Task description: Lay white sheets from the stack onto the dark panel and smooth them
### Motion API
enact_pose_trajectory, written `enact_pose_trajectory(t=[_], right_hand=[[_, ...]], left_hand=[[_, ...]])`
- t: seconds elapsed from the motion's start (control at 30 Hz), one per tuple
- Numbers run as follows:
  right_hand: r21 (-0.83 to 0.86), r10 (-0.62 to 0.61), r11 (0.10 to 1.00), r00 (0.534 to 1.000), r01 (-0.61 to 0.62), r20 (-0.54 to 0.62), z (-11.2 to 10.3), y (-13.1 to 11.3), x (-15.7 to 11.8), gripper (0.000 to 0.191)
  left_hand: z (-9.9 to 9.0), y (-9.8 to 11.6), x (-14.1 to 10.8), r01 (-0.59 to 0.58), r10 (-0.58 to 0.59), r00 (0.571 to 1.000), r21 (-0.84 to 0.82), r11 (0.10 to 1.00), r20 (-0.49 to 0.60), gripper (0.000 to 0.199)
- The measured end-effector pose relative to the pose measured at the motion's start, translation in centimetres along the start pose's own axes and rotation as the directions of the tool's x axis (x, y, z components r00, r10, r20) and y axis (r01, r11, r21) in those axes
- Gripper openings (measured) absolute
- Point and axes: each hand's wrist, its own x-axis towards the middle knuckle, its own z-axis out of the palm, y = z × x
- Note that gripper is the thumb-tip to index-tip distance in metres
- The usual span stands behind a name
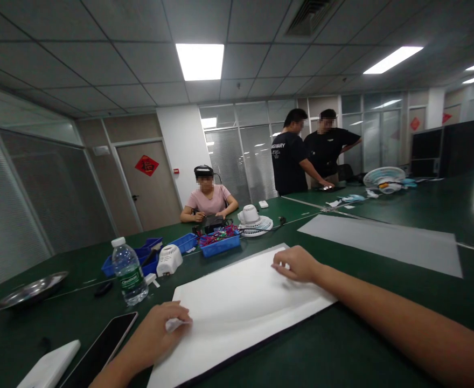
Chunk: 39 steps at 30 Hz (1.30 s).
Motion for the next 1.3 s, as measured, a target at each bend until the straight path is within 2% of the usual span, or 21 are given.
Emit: enact_pose_trajectory(t=[0.1, 0.2, 0.3, 0.37, 0.47, 0.53, 0.6, 0.73, 0.93, 1.17, 1.3], right_hand=[[-0.050, 0.272, 0.961, 0.962, -0.272, -0.006, -0.3, 5.4, -1.4, 0.031], [-0.094, 0.489, 0.868, 0.872, -0.488, -0.017, -0.4, 10.1, -3.2, 0.031], [-0.136, 0.650, 0.747, 0.758, -0.651, -0.056, 0.0, 13.6, -5.0, 0.032], [-0.164, 0.751, 0.637, 0.654, -0.753, -0.090, 0.5, 15.2, -6.1, 0.039], [-0.195, 0.864, 0.472, 0.496, -0.859, -0.091, 1.5, 16.8, -7.2, 0.048], [-0.213, 0.889, 0.433, 0.455, -0.876, -0.062, 2.0, 17.4, -7.4, 0.047], [-0.233, 0.883, 0.449, 0.469, -0.863, -0.033, 2.3, 17.7, -7.3, 0.045], [-0.275, 0.848, 0.510, 0.530, -0.815, 0.002, 2.6, 17.8, -6.6, 0.039], [-0.319, 0.813, 0.551, 0.582, -0.771, -0.002, 2.7, 16.8, -6.1, 0.034], [-0.322, 0.745, 0.593, 0.655, -0.738, -0.126, 1.6, 14.1, -5.7, 0.035], [-0.291, 0.623, 0.685, 0.744, -0.668, -0.239, 0.5, 10.8, -4.0, 0.037]], left_hand=[[-0.8, -1.2, -0.9, 0.060, -0.059, 0.998, -0.074, 0.995, 0.012, 0.029], [-1.3, -2.4, -1.3, 0.059, -0.060, 0.998, -0.149, 0.987, -0.001, 0.030], [-1.3, -3.3, -1.2, 0.071, -0.080, 0.996, -0.170, 0.983, -0.048, 0.043], [-1.2, -3.5, -1.0, 0.088, -0.098, 0.993, -0.148, 0.985, -0.062, 0.047], [-1.0, -3.4, -0.8, 0.081, -0.086, 0.995, -0.102, 0.991, -0.043, 0.043], [-0.7, -3.2, -0.8, 0.074, -0.076, 0.997, -0.070, 0.995, -0.024, 0.044], [-0.5, -2.9, -0.9, 0.074, -0.074, 0.997, -0.039, 0.996, -0.001, 0.048], [-0.1, -2.8, -0.9, 0.102, -0.102, 0.995, 0.018, 0.995, 0.016, 0.048], [0.5, -2.9, -0.6, 0.124, -0.125, 0.992, 0.079, 0.989, 0.005, 0.057], [1.2, -3.7, -0.7, 0.076, -0.074, 0.997, 0.137, 0.988, -0.019, 0.056], [1.5, -4.4, -0.6, 0.028, -0.012, 0.995, 0.165, 0.986, -0.097, 0.058]])
